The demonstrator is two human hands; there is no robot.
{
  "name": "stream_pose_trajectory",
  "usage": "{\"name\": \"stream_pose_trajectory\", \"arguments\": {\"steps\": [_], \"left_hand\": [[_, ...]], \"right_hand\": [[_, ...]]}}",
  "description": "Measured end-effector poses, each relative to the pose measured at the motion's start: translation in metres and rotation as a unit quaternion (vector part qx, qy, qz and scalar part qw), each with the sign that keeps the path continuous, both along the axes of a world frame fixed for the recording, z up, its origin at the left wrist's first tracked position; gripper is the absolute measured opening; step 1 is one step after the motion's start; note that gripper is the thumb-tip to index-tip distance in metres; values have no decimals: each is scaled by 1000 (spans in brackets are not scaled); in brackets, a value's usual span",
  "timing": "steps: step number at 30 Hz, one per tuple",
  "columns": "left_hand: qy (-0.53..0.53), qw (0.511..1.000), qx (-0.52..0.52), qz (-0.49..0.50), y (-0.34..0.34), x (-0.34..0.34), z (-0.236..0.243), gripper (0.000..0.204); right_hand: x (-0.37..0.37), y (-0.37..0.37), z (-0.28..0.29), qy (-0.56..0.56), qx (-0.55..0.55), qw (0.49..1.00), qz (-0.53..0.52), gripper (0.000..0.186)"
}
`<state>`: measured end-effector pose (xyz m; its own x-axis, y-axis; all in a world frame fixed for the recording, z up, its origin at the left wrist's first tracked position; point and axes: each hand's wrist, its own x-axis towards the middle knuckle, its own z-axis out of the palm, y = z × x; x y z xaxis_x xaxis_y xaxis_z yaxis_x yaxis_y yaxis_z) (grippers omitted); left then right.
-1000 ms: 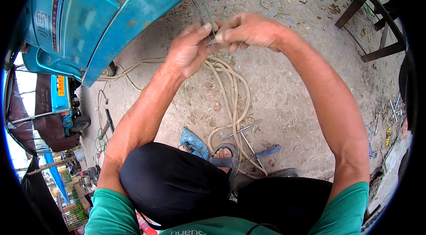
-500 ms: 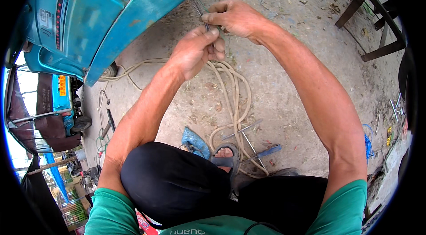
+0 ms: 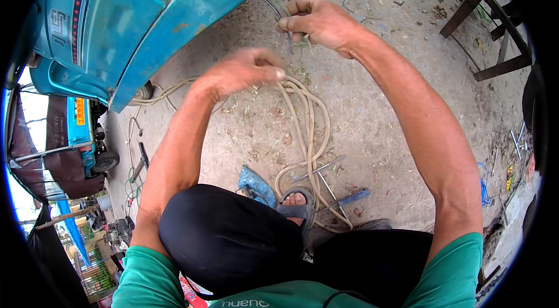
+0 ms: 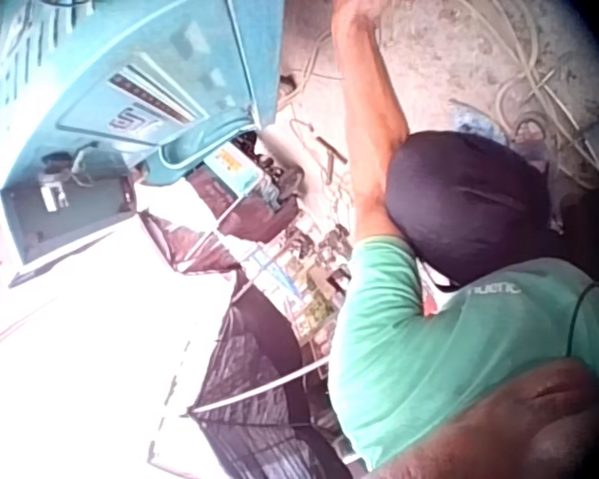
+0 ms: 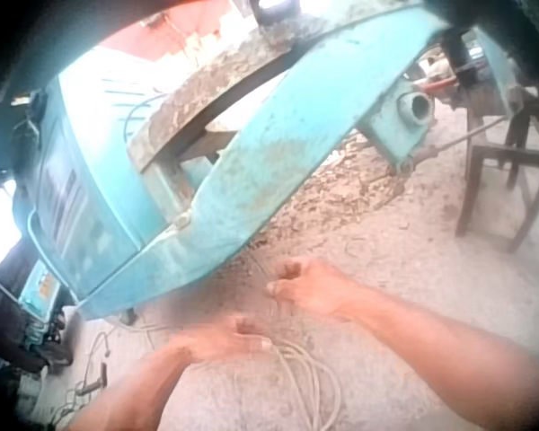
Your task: The person works on the wiring of a teal three-wheeled vehicle, stripping and twisting wires. They then walk through a cluttered workshop, pick up a coiled cable, and return to the vehicle to continue handling the wires.
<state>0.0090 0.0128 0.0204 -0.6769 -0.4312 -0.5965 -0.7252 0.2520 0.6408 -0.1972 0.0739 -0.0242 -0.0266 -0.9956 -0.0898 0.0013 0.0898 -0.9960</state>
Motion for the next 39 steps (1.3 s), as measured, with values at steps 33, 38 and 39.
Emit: {"name": "stream_pose_trajectory", "arguments": {"steps": [33, 38, 39], "left_hand": [[278, 910, 144, 271, -8, 4, 3, 30], [278, 899, 122, 315, -2, -5, 3, 23], [279, 898, 127, 317, -1, -8, 2, 22]], "right_hand": [[0, 10, -10, -72, 30, 994, 75, 37], [4, 14, -8, -73, 23, 995, 61, 19], [3, 13, -8, -73, 26, 995, 64, 24]]}}
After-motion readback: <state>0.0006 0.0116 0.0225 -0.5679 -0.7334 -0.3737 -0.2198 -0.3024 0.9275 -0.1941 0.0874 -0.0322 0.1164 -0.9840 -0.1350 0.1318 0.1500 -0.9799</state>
